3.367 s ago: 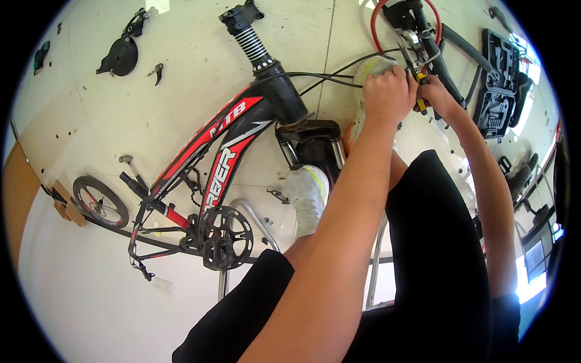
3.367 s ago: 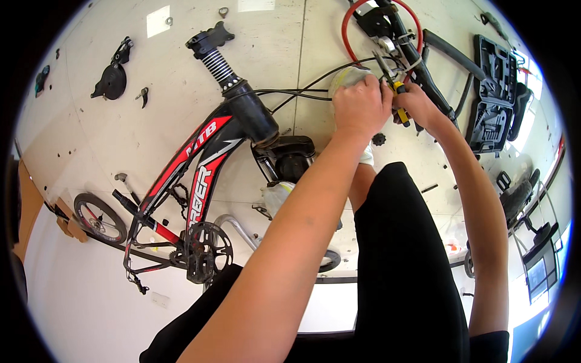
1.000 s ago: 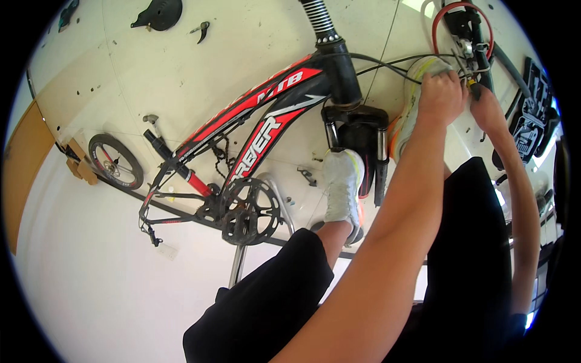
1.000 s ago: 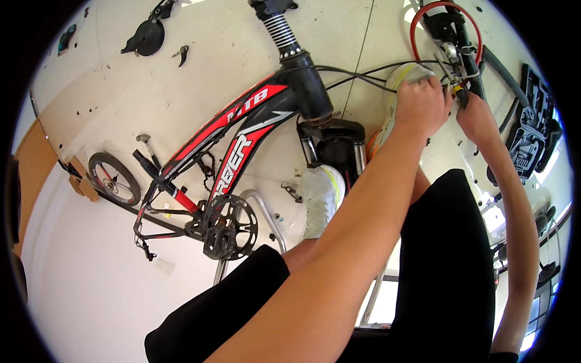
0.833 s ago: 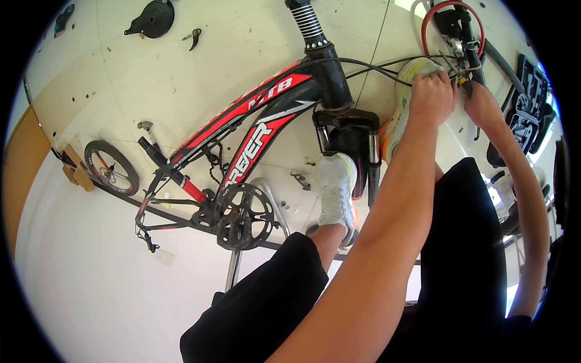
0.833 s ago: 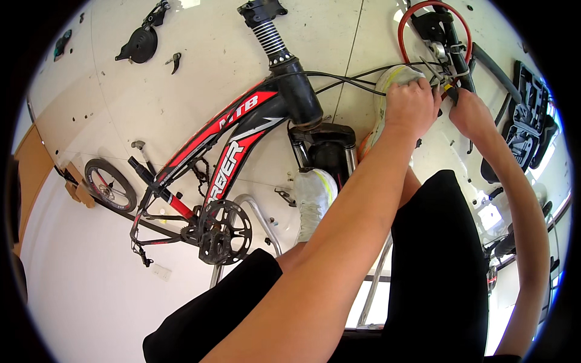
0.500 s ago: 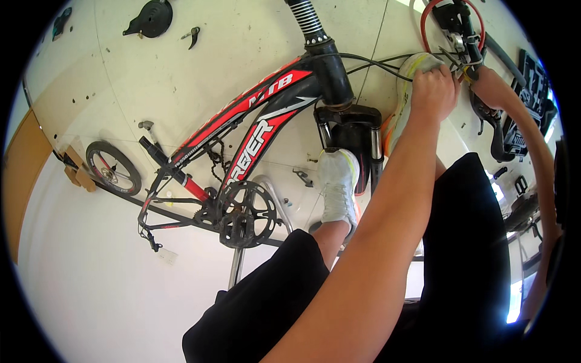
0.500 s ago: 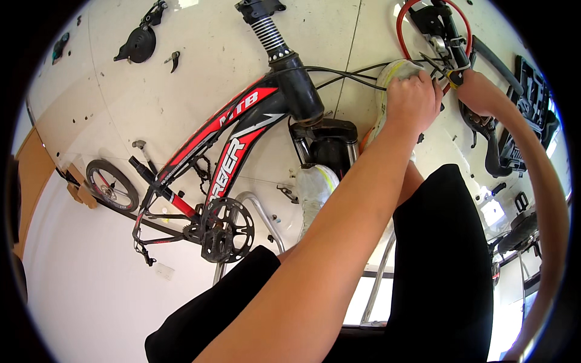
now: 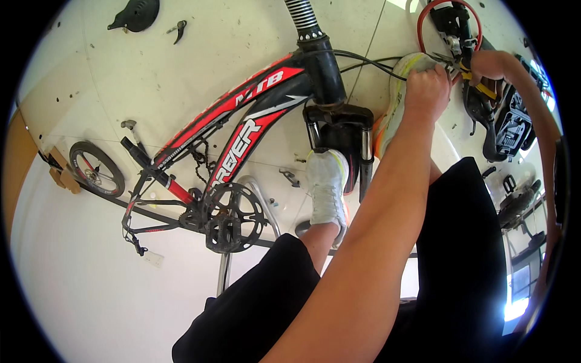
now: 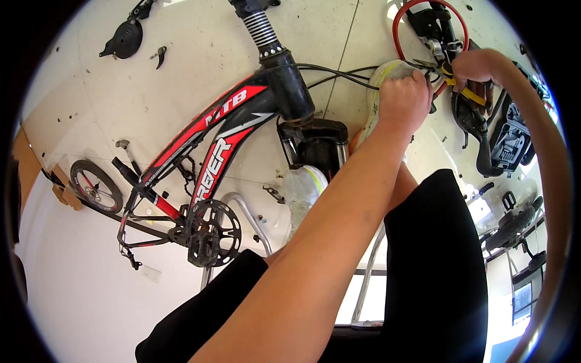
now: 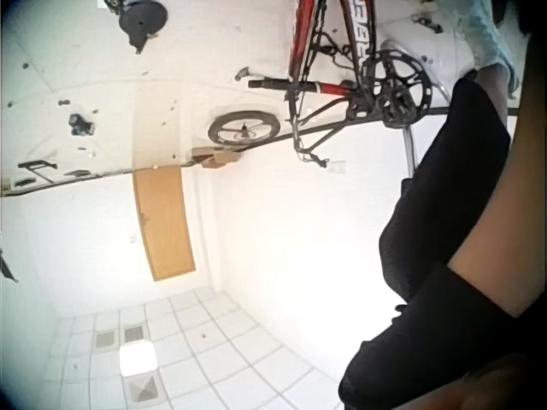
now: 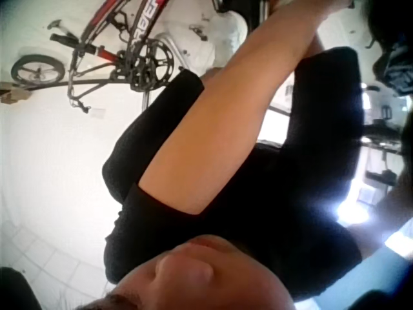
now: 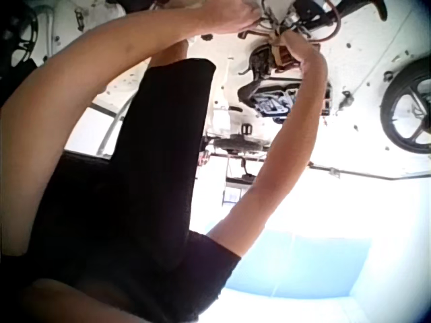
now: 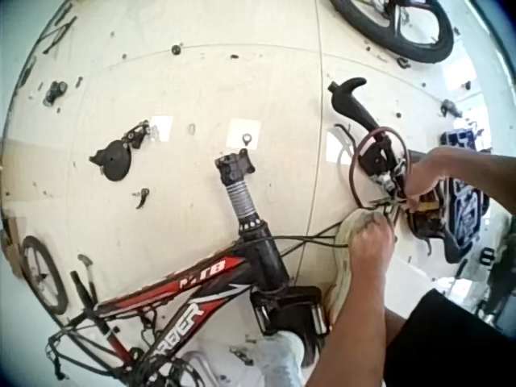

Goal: The person sits on the floor and uses pliers to cut zip ties and adjust cables on a disassembled bicycle. The person handles the handlebar area and brake cables while working on the bike frame.

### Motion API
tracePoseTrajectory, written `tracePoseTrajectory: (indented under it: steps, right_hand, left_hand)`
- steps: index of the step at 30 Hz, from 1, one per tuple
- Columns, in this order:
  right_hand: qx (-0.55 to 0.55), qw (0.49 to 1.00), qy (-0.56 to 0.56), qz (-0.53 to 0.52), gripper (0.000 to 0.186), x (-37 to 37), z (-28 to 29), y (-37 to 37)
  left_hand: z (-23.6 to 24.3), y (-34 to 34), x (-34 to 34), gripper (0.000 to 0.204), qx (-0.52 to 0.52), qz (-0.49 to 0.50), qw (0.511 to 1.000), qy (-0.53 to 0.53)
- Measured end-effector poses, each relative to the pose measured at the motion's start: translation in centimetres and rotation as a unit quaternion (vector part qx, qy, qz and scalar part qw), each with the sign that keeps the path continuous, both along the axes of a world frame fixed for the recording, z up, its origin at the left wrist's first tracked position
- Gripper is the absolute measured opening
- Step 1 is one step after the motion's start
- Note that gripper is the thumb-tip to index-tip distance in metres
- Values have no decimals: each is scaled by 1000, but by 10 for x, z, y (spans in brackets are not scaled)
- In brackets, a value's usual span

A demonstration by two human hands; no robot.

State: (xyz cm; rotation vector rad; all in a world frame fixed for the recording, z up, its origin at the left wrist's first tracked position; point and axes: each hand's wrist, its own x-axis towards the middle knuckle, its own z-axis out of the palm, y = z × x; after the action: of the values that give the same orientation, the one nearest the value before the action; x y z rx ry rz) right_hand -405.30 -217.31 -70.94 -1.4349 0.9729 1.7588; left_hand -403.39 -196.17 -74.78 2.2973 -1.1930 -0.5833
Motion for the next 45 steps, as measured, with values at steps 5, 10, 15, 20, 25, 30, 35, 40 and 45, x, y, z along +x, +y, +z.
tracePoseTrajectory:
  steps: [5,10,15,20,25,30,35,40,45]
  right_hand:
    - [-102,970,-177,-133,33,-16,5,43]
    - [-135,909,-130,-373,25,-63,10,79]
    - [-186,843,-254,-435,18,-90,-8,120]
    - [-264,830,-303,-387,22,-111,-15,125]
    - [-170,860,-277,-393,22,-92,7,98]
    - [-63,902,-128,-408,24,-56,47,42]
    - [17,966,-18,-256,25,-28,37,4]
    - [2,925,-66,-374,24,-41,34,22]
    - [-66,832,-157,-528,26,-74,14,78]
  left_hand:
    - [-4,6,17,19,74,-15,997,18]
    - [5,3,6,17,82,-51,993,67]
    - [10,4,6,16,69,-45,993,85]
    - [14,3,9,16,44,-88,993,58]
    - [47,-16,29,16,-31,-121,986,-109]
    - [44,-38,32,9,-17,-206,977,-47]
    - [24,-44,55,13,-23,-230,973,13]
    - [22,-44,58,16,22,-88,988,121]
    - [32,-47,56,22,74,-4,973,218]
